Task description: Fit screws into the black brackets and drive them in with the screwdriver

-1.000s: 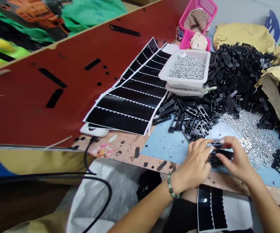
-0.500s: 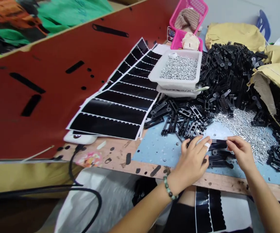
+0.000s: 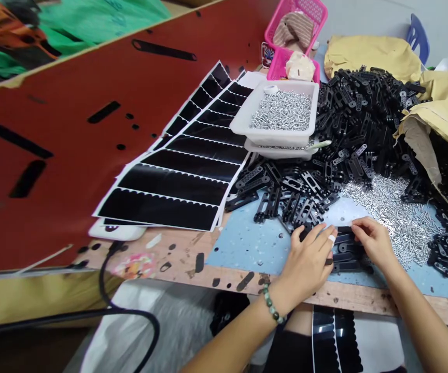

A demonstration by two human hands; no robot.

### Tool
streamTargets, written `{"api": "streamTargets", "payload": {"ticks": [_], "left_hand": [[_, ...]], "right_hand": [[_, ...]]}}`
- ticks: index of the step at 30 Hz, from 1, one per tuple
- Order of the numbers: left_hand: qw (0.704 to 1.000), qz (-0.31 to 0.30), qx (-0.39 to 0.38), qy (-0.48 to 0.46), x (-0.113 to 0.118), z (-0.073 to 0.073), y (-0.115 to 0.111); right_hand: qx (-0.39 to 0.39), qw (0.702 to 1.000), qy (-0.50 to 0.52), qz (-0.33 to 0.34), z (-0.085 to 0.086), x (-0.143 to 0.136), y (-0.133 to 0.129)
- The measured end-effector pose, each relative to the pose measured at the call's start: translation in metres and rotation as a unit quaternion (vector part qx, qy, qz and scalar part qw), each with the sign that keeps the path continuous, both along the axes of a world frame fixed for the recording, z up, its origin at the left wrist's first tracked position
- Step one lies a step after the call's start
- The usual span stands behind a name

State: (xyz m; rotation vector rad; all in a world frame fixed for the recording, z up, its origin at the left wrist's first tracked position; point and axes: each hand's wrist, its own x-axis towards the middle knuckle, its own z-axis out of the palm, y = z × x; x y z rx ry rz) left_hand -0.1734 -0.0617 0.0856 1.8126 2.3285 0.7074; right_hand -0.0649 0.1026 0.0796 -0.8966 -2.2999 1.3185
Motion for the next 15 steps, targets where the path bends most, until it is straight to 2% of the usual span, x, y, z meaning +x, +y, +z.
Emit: {"api": "streamTargets", "payload": {"ticks": [8, 15], "left_hand": [[1.000, -0.002, 0.005, 0.001, 0.001, 0.002, 0.001], [1.000, 0.009, 0.000, -0.007, 0.005, 0.003, 0.010]], "right_hand": [[0.035, 0.999, -0.027, 0.012, 0.000, -0.002, -0.002], [0.124, 0.986, -0.110, 0.018, 0.005, -0.005, -0.002]]}}
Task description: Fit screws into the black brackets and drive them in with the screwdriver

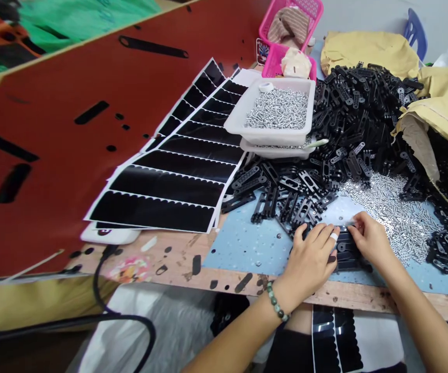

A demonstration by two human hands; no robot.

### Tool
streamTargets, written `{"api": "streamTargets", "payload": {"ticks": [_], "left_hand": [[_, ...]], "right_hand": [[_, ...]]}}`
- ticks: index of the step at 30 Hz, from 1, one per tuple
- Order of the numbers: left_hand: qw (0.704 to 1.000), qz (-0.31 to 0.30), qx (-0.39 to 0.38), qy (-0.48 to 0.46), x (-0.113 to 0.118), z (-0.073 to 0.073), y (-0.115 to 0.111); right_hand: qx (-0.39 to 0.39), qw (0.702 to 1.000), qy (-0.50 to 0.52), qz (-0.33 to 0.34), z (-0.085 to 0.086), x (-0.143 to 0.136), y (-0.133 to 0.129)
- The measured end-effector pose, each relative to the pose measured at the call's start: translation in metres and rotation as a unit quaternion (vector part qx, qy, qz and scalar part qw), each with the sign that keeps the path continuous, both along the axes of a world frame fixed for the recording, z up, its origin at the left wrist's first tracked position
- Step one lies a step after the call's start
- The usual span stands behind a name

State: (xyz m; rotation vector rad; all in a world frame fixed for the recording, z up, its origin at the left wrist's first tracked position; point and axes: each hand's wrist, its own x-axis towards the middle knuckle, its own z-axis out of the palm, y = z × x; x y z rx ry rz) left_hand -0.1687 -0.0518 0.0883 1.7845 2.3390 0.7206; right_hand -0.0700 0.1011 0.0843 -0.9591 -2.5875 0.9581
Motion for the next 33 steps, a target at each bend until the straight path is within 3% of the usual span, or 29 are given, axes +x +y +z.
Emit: {"api": "streamTargets", "payload": {"ticks": [4, 7, 12, 17, 22, 29, 33], "left_hand": [[1.000, -0.004, 0.006, -0.008, 0.009, -0.001, -0.003], [0.998, 0.003, 0.021, -0.053, 0.013, -0.004, -0.014], [0.993, 0.054, 0.019, -0.105, 0.006, -0.008, -0.026], [0.996, -0.005, -0.010, -0.086, 0.008, -0.013, -0.007], [0.995, -0.008, 0.013, -0.094, 0.012, -0.025, 0.008], [0.993, -0.034, 0.025, -0.113, 0.005, -0.017, 0.002], [0.990, -0.068, 0.024, -0.119, 0.006, -0.017, 0.007]], "right_hand": [[0.085, 0.994, -0.074, 0.012, 0.004, 0.002, 0.004], [0.133, 0.990, -0.024, 0.033, 0.003, 0.008, 0.009], [0.107, 0.988, 0.094, 0.058, -0.005, 0.025, 0.013], [0.096, 0.990, 0.078, 0.071, -0.017, 0.028, 0.006], [0.061, 0.980, 0.102, 0.157, -0.021, 0.023, 0.002], [0.124, 0.983, 0.136, 0.029, -0.023, 0.048, -0.020], [0.107, 0.983, 0.144, 0.040, -0.030, 0.042, -0.029]]}}
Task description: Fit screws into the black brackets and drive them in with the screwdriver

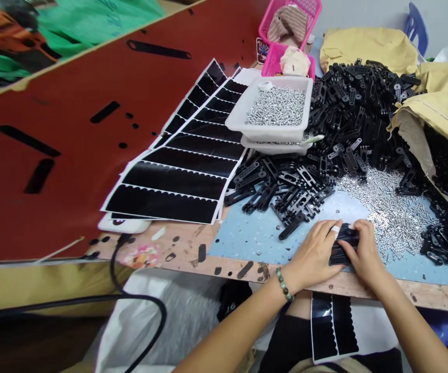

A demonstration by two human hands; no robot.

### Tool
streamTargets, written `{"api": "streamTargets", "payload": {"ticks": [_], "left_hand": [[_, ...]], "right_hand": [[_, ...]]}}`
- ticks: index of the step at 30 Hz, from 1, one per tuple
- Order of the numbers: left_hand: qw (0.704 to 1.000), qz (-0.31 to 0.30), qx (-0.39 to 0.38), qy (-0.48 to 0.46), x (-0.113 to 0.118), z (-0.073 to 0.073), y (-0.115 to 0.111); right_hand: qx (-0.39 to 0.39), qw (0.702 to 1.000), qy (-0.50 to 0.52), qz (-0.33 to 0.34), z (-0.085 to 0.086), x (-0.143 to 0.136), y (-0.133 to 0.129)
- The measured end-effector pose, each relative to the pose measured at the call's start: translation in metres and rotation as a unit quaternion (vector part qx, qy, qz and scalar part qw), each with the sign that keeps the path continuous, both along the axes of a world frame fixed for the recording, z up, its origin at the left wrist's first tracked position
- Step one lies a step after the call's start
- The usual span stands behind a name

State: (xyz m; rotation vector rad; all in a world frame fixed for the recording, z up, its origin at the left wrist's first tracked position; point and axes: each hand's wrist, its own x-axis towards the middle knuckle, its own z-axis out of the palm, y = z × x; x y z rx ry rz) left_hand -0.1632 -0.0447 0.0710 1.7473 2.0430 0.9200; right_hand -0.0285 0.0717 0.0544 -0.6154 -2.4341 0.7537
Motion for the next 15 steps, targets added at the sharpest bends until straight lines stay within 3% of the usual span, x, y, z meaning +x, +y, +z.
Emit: {"api": "streamTargets", "payload": {"ticks": [5, 9, 12, 15], "left_hand": [[1.000, 0.025, 0.000, 0.002, 0.002, -0.003, -0.002], [1.000, 0.029, 0.003, 0.001, 0.004, -0.006, -0.005], [0.999, 0.028, 0.000, 0.019, 0.006, -0.007, -0.003], [0.999, 0.039, 0.010, 0.026, 0.003, -0.001, -0.003]], "right_hand": [[0.075, 0.994, -0.060, 0.050, 0.004, 0.002, -0.006], [0.134, 0.966, -0.176, 0.131, 0.007, 0.011, -0.018], [0.111, 0.964, -0.197, 0.137, 0.011, 0.013, -0.015], [0.057, 0.986, -0.119, 0.104, 0.016, 0.021, -0.006]]}}
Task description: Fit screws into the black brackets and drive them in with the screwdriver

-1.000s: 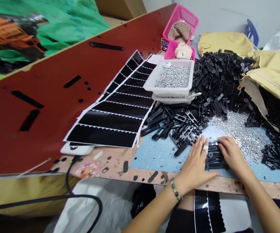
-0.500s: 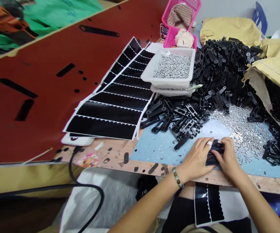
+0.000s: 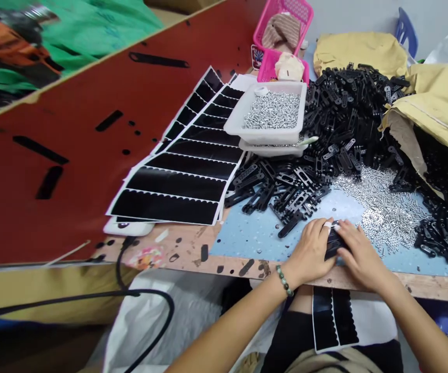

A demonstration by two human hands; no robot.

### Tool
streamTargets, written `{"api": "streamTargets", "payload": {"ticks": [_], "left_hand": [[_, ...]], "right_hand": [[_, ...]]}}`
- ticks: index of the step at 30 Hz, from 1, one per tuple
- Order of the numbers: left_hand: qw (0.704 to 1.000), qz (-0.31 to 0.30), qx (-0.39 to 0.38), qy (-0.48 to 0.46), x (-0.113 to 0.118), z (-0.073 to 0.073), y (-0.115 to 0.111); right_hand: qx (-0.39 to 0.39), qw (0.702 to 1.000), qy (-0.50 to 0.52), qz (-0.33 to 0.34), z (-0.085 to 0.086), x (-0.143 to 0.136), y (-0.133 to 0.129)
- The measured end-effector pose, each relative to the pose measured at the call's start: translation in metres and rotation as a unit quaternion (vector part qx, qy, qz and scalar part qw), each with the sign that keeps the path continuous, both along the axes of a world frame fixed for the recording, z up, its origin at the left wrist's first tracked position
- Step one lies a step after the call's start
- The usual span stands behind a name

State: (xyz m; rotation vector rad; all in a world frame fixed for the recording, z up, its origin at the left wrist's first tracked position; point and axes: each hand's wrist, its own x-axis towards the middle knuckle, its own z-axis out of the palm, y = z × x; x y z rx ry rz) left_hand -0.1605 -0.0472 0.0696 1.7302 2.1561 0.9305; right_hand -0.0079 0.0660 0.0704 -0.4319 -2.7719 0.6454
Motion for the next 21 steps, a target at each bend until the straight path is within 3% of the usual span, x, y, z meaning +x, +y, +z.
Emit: {"api": "streamTargets", "payload": {"ticks": [3, 7, 9, 11, 14, 16, 18, 21], "left_hand": [[0.997, 0.072, 0.031, -0.028, -0.010, 0.014, -0.009], [0.973, 0.166, 0.069, -0.144, -0.026, 0.034, -0.027], [0.943, 0.174, 0.070, -0.276, -0.030, 0.039, -0.034], [0.869, 0.184, 0.049, -0.458, -0.030, 0.041, -0.039], [0.687, 0.188, -0.012, -0.702, -0.023, 0.040, -0.043], [0.587, 0.160, -0.055, -0.792, -0.015, 0.038, -0.047], [0.530, 0.124, -0.098, -0.833, -0.006, 0.034, -0.052], [0.494, 0.092, -0.142, -0.853, 0.004, 0.026, -0.058]], "right_hand": [[-0.006, 0.996, 0.080, -0.040, -0.003, 0.013, 0.001], [0.047, 0.996, -0.034, 0.073, -0.016, 0.019, -0.005], [0.062, 0.996, -0.060, 0.028, -0.019, 0.014, -0.001], [0.054, 0.998, -0.024, -0.038, -0.015, 0.006, 0.005], [-0.042, 0.991, 0.113, -0.053, 0.001, -0.009, 0.008], [-0.130, 0.974, 0.184, -0.024, 0.013, -0.019, 0.001], [-0.178, 0.966, 0.187, 0.013, 0.019, -0.027, -0.008], [-0.186, 0.971, 0.141, 0.048, 0.018, -0.035, -0.022]]}}
